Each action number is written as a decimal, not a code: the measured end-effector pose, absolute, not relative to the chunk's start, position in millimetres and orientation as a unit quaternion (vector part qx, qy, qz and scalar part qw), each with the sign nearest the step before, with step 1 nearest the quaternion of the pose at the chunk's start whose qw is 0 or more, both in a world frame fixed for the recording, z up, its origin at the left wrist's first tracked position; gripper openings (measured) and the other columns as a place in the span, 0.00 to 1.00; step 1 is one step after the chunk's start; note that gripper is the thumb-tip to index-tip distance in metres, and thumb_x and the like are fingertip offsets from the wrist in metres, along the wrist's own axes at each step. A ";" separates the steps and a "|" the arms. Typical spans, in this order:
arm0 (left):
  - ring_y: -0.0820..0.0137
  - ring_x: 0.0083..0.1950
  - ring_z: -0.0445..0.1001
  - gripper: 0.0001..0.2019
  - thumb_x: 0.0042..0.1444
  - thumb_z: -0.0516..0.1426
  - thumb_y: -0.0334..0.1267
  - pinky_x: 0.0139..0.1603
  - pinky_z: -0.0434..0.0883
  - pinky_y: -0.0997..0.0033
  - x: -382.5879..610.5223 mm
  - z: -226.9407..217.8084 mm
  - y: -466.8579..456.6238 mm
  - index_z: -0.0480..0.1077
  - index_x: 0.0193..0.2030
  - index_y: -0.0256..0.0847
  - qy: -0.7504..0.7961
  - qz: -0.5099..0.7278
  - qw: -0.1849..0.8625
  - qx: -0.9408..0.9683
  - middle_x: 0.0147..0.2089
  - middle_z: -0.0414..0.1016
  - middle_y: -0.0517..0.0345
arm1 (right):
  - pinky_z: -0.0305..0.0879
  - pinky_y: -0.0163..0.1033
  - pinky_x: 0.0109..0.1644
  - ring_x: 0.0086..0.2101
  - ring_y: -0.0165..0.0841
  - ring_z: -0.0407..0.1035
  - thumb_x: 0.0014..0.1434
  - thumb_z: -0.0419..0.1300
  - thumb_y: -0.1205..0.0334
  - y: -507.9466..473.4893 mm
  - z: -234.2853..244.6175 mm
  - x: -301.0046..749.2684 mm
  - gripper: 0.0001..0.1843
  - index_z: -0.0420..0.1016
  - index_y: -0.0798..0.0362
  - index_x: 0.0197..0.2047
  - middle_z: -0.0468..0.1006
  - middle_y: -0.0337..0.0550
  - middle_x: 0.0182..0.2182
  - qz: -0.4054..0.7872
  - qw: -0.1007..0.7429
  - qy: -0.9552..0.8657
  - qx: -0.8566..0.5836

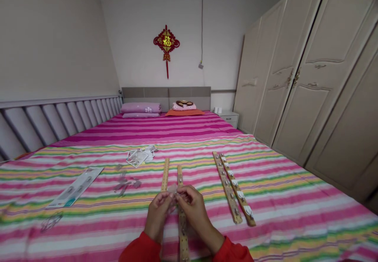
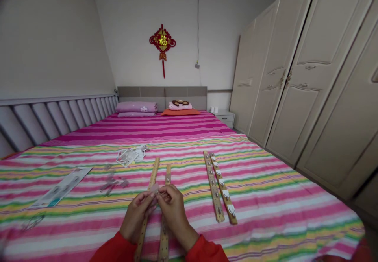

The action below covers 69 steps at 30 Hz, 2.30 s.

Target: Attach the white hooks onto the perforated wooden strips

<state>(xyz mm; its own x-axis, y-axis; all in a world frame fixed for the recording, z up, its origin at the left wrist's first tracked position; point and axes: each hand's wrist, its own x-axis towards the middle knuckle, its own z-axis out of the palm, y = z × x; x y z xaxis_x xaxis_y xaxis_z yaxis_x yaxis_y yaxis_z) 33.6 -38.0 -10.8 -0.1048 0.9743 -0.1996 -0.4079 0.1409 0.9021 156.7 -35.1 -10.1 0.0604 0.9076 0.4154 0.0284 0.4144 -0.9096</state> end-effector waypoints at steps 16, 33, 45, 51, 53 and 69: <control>0.78 0.28 0.70 0.20 0.33 0.68 0.48 0.26 0.63 0.83 29.3 -7.4 -36.3 0.73 0.30 0.37 0.509 0.511 0.594 0.358 0.26 0.73 0.61 | 0.58 0.32 0.22 0.18 0.28 0.61 0.43 0.66 0.47 -34.7 -23.6 168.7 0.18 0.74 0.55 0.25 0.69 0.35 0.16 0.521 0.620 -0.434 -0.396; 0.79 0.21 0.66 0.16 0.27 0.67 0.39 0.24 0.63 0.79 37.1 -19.5 83.8 0.70 0.25 0.35 0.542 0.496 0.556 0.388 0.18 0.68 0.65 | 0.57 0.33 0.18 0.14 0.27 0.60 0.37 0.64 0.56 85.1 -42.7 169.7 0.10 0.71 0.54 0.20 0.68 0.33 0.11 0.508 0.591 -0.443 -0.443; 0.75 0.18 0.63 0.06 0.36 0.59 0.32 0.22 0.58 0.76 46.8 -59.0 163.2 0.63 0.18 0.39 0.615 0.433 0.456 0.475 0.13 0.61 0.67 | 0.58 0.33 0.24 0.18 0.29 0.62 0.37 0.56 0.65 153.5 -86.7 168.7 0.01 0.69 0.52 0.18 0.68 0.33 0.13 0.432 0.592 -0.443 -0.516; 0.75 0.19 0.62 0.08 0.38 0.55 0.25 0.24 0.58 0.76 46.8 -70.7 176.8 0.62 0.15 0.40 0.646 0.400 0.387 0.523 0.12 0.61 0.66 | 0.58 0.33 0.25 0.20 0.30 0.62 0.37 0.55 0.67 164.9 -97.1 168.1 0.04 0.68 0.53 0.15 0.68 0.33 0.13 0.403 0.579 -0.455 -0.543; 0.75 0.20 0.62 0.09 0.38 0.55 0.25 0.24 0.58 0.75 46.5 -74.8 179.6 0.62 0.16 0.40 0.655 0.391 0.365 0.533 0.13 0.62 0.65 | 0.58 0.33 0.25 0.20 0.30 0.62 0.37 0.55 0.67 166.6 -100.7 167.4 0.04 0.67 0.53 0.15 0.68 0.34 0.13 0.394 0.576 -0.458 -0.550; 0.73 0.20 0.64 0.10 0.42 0.56 0.25 0.25 0.59 0.75 48.3 -90.6 190.0 0.59 0.18 0.41 0.683 0.345 0.345 0.543 0.14 0.62 0.66 | 0.58 0.34 0.26 0.21 0.31 0.63 0.39 0.55 0.67 172.1 -113.8 164.9 0.05 0.66 0.51 0.14 0.68 0.33 0.14 0.370 0.552 -0.461 -0.589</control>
